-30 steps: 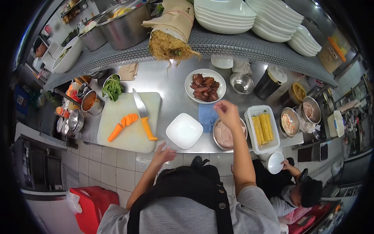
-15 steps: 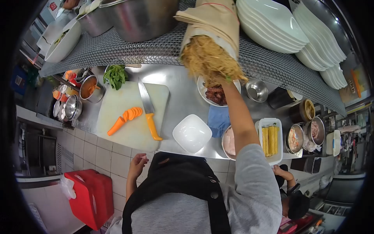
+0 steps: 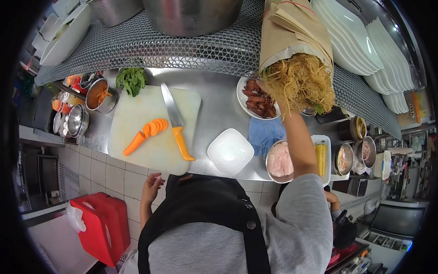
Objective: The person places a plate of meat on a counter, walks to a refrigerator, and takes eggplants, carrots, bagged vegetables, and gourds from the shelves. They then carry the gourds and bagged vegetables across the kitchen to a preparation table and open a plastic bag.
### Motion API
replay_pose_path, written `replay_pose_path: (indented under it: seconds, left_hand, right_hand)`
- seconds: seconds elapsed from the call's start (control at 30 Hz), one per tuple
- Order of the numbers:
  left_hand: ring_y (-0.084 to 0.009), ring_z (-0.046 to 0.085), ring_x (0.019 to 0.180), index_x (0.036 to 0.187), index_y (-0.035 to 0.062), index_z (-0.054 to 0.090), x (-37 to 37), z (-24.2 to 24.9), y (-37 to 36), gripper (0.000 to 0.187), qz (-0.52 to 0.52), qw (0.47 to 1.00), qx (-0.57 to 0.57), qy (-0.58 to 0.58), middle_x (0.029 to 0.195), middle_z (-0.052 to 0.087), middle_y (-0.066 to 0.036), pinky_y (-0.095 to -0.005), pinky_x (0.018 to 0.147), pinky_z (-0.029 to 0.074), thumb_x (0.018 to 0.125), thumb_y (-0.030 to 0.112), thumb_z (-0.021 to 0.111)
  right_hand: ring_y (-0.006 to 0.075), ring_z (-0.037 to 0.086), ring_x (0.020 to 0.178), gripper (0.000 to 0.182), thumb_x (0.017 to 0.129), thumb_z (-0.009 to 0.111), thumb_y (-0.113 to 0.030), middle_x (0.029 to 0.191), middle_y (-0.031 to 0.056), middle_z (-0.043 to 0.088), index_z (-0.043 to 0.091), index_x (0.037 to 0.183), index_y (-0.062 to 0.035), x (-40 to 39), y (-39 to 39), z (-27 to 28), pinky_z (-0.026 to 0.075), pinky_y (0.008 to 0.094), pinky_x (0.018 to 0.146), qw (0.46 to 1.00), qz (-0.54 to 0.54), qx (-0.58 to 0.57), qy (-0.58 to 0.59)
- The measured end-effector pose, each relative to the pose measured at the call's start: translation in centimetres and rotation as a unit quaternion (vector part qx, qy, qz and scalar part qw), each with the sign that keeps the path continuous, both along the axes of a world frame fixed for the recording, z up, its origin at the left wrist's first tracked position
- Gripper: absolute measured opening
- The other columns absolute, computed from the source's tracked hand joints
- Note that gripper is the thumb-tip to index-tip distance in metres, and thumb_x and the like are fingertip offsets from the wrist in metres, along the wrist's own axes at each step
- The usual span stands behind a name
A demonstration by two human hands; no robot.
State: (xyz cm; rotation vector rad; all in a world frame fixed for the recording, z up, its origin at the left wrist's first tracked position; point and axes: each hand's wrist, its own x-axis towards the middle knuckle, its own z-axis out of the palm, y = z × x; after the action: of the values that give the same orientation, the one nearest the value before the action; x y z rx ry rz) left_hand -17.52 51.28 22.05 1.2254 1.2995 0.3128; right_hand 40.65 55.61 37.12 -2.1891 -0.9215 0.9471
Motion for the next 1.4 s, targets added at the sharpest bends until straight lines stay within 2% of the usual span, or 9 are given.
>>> replay_pose_path:
  seconds: [0.07, 0.1, 0.2, 0.33, 0.43, 0.63, 0.8, 1.03, 1.4]
  left_hand:
    - [-0.0139, 0.06, 0.077, 0.107, -0.0001, 0.056, 0.4, -0.3, 1.1, 0.028, -0.012, 1.0, 0.01, 0.002, 0.082, 0.064, -0.009, -0.0264, 0.072, 0.047, 0.09, 0.022, 0.056]
    - [-0.014, 0.06, 0.076, 0.104, -0.0007, 0.057, 0.4, -0.6, 1.8, 0.028, -0.04, 0.999, 0.006, 0.013, 0.081, 0.064, -0.009, -0.0263, 0.072, 0.047, 0.089, 0.023, 0.057]
    - [-0.0153, 0.06, 0.075, 0.092, -0.0036, 0.062, 0.0, -1.5, 3.6, 0.035, -0.108, 0.993, 0.035, 0.044, 0.078, 0.065, -0.01, -0.0276, 0.072, 0.047, 0.089, 0.03, 0.056]
    - [-0.0189, 0.06, 0.077, 0.09, -0.0041, 0.066, -0.4, -0.9, 5.2, 0.048, -0.169, 0.982, 0.019, 0.081, 0.084, 0.066, -0.012, -0.0316, 0.075, 0.046, 0.091, 0.04, 0.048]
    - [-0.0161, 0.059, 0.075, 0.088, -0.0055, 0.065, -0.1, -0.2, 5.3, 0.044, -0.176, 0.98, 0.021, 0.091, 0.078, 0.066, -0.011, -0.0288, 0.073, 0.046, 0.09, 0.036, 0.051]
    - [-0.0139, 0.058, 0.074, 0.092, -0.004, 0.062, 0.1, -0.1, 3.4, 0.037, -0.128, 0.99, 0.021, 0.06, 0.077, 0.064, -0.008, -0.0275, 0.072, 0.046, 0.09, 0.032, 0.054]
    - [-0.0136, 0.058, 0.075, 0.095, -0.0023, 0.06, -1.4, -0.3, 0.9, 0.035, -0.074, 0.995, 0.015, 0.062, 0.078, 0.064, -0.008, -0.0272, 0.072, 0.046, 0.089, 0.031, 0.056]
    - [-0.0147, 0.06, 0.077, 0.097, -0.0027, 0.06, -4.7, 1.1, -3.1, 0.033, 0.039, 0.995, 0.006, 0.09, 0.08, 0.065, -0.009, -0.0267, 0.072, 0.047, 0.09, 0.029, 0.056]
    - [-0.0153, 0.062, 0.079, 0.097, -0.0036, 0.06, -6.8, 1.4, -6.0, 0.031, 0.118, 0.988, -0.008, 0.103, 0.084, 0.064, -0.01, -0.0265, 0.074, 0.048, 0.09, 0.026, 0.056]
  right_hand:
    - [0.0289, 0.061, 0.082, 0.037, 0.072, 0.055, -0.039, 0.085, 0.0118, 0.065, 0.061, 0.088, -0.0056, -4.4, -2.6, -0.6, 0.046, 0.0389, 0.076, 0.891, 0.146, 0.002, -0.429]
    - [0.0237, 0.06, 0.07, 0.03, 0.071, 0.058, -0.033, 0.074, 0.0098, 0.063, 0.06, 0.08, -0.0049, -6.7, -3.9, 1.5, 0.046, 0.0357, 0.065, 0.939, 0.123, 0.012, -0.321]
    - [0.0128, 0.055, 0.058, 0.02, 0.064, 0.069, -0.02, 0.063, 0.0054, 0.058, 0.061, 0.075, -0.0044, -9.2, -6.8, 1.3, 0.044, 0.0275, 0.054, 0.968, 0.201, 0.047, -0.143]
    - [0.0132, 0.054, 0.058, 0.022, 0.067, 0.071, -0.025, 0.063, 0.0046, 0.058, 0.065, 0.077, -0.0056, -11.1, -9.3, -2.6, 0.044, 0.0274, 0.055, 0.961, 0.274, -0.049, -0.006]
    - [0.0121, 0.054, 0.059, 0.022, 0.069, 0.071, -0.026, 0.065, 0.0046, 0.059, 0.066, 0.078, -0.0065, -8.6, -9.5, -6.0, 0.044, 0.0272, 0.055, 0.975, 0.206, 0.061, -0.051]
    - [0.0095, 0.053, 0.057, 0.019, 0.074, 0.07, -0.023, 0.061, 0.0021, 0.059, 0.068, 0.08, -0.0054, -2.7, -5.3, -6.8, 0.044, 0.0259, 0.054, 0.976, 0.06, 0.089, -0.19]
    - [0.0232, 0.065, 0.07, 0.028, 0.068, 0.072, -0.03, 0.076, 0.0125, 0.067, 0.069, 0.079, -0.0043, 0.3, 0.4, -9.1, 0.05, 0.0338, 0.065, 0.953, 0.011, 0.015, -0.302]
    - [0.0318, 0.063, 0.094, 0.039, 0.064, 0.067, -0.031, 0.099, 0.0194, 0.065, 0.069, 0.09, -0.0026, 0.2, 6.6, -12.1, 0.049, 0.0377, 0.082, 0.938, -0.087, -0.155, -0.296]
    - [0.0255, 0.062, 0.098, 0.04, 0.067, 0.063, -0.029, 0.106, 0.0115, 0.065, 0.067, 0.101, -0.0085, -1.3, 7.8, -10.8, 0.05, 0.0341, 0.081, 0.931, -0.097, -0.216, -0.279]
